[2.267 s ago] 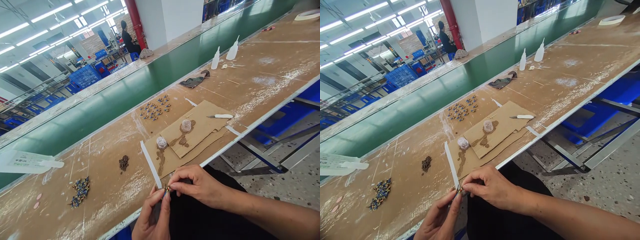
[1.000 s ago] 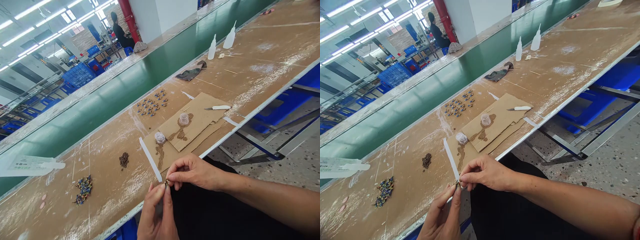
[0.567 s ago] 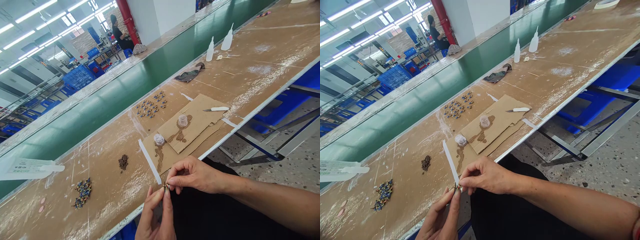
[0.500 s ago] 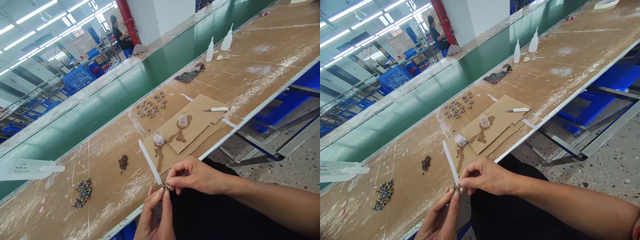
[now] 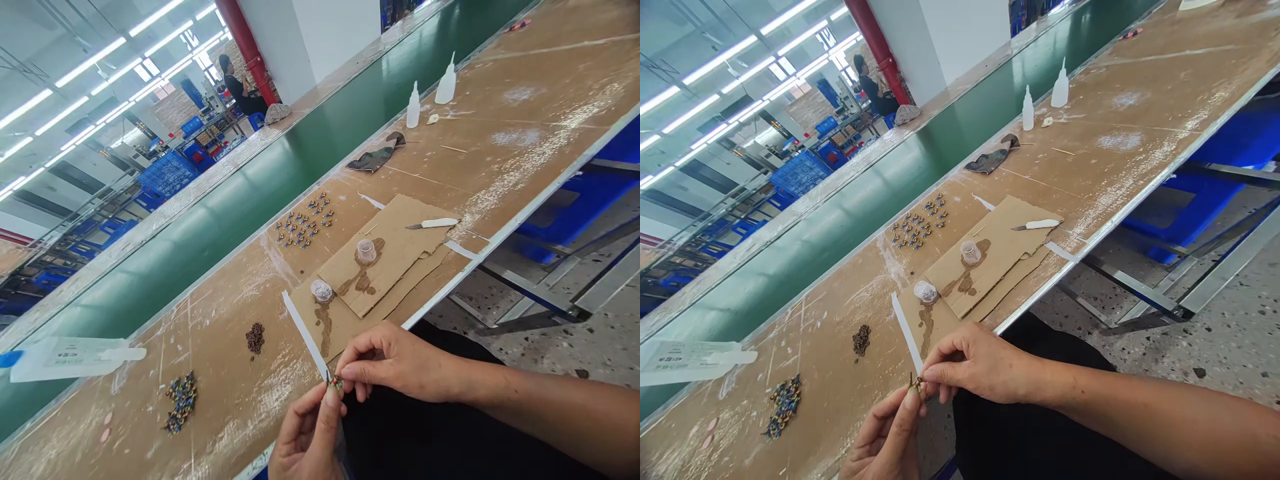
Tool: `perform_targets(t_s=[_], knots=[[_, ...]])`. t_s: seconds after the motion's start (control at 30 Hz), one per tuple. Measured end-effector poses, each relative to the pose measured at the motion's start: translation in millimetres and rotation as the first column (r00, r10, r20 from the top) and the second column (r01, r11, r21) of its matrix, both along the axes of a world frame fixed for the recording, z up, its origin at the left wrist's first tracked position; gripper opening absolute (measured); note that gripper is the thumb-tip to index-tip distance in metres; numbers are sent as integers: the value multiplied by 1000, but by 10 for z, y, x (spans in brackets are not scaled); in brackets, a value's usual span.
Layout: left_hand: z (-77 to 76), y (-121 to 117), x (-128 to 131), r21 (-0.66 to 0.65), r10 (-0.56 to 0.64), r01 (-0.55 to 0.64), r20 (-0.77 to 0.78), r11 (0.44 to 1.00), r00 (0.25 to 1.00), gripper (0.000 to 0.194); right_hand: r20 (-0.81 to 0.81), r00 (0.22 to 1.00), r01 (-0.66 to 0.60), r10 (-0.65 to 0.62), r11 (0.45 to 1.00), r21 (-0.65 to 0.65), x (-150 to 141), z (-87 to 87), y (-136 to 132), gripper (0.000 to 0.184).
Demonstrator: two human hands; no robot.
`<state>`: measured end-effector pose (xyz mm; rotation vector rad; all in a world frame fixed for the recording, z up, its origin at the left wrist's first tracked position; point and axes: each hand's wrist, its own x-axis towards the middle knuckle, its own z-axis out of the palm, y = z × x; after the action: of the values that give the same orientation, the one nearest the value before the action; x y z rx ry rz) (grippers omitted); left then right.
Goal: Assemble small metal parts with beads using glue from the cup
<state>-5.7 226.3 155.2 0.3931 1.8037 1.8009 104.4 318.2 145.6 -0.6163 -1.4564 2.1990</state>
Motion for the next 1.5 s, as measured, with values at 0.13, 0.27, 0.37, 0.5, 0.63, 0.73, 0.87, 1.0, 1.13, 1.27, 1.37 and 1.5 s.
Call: perform_targets(t_s=[0.13,0.27,0.37,0.5,0.63,0.73,0.87,1.0,1.13,1.27,1.37,1.5], knots=[[-73,19,-18,63,5,0,-84,998,996,33,-13,1000,29,-28,998,63,25,-11,7,20],[-167,36,-58,136,-49,44,30,990,998,33,-37,997,66,-61,990,126,48,13,2,20],[-248,29,-98,197,-193,146,241,969,951,30,-34,993,118,-113,969,216,66,61,-14,19],[-319,14,-126,274,-333,243,357,930,873,26,-43,986,163,-158,916,365,93,118,-38,18],[-303,24,-103,266,-332,240,389,933,859,27,-48,984,174,-170,898,404,119,140,-44,19],[-263,43,-69,253,-310,223,388,941,868,28,-41,984,177,-176,893,415,132,136,-41,20],[-224,65,-36,269,-311,232,306,935,900,28,-38,984,175,-176,884,434,148,131,-36,20],[-217,70,-32,288,-315,250,208,925,926,28,-28,986,158,-163,879,450,164,148,-33,20],[-234,62,-50,298,-315,256,169,920,934,27,-28,989,141,-144,883,448,178,162,-41,19],[-260,59,-58,272,-245,186,203,944,948,29,-83,979,203,-187,825,527,172,134,-48,17],[-264,60,-41,232,-199,146,225,962,954,30,-141,964,265,-228,745,612,146,92,-25,16],[-230,68,-5,217,-202,161,180,963,963,25,-172,958,284,-229,681,675,120,46,16,17]])
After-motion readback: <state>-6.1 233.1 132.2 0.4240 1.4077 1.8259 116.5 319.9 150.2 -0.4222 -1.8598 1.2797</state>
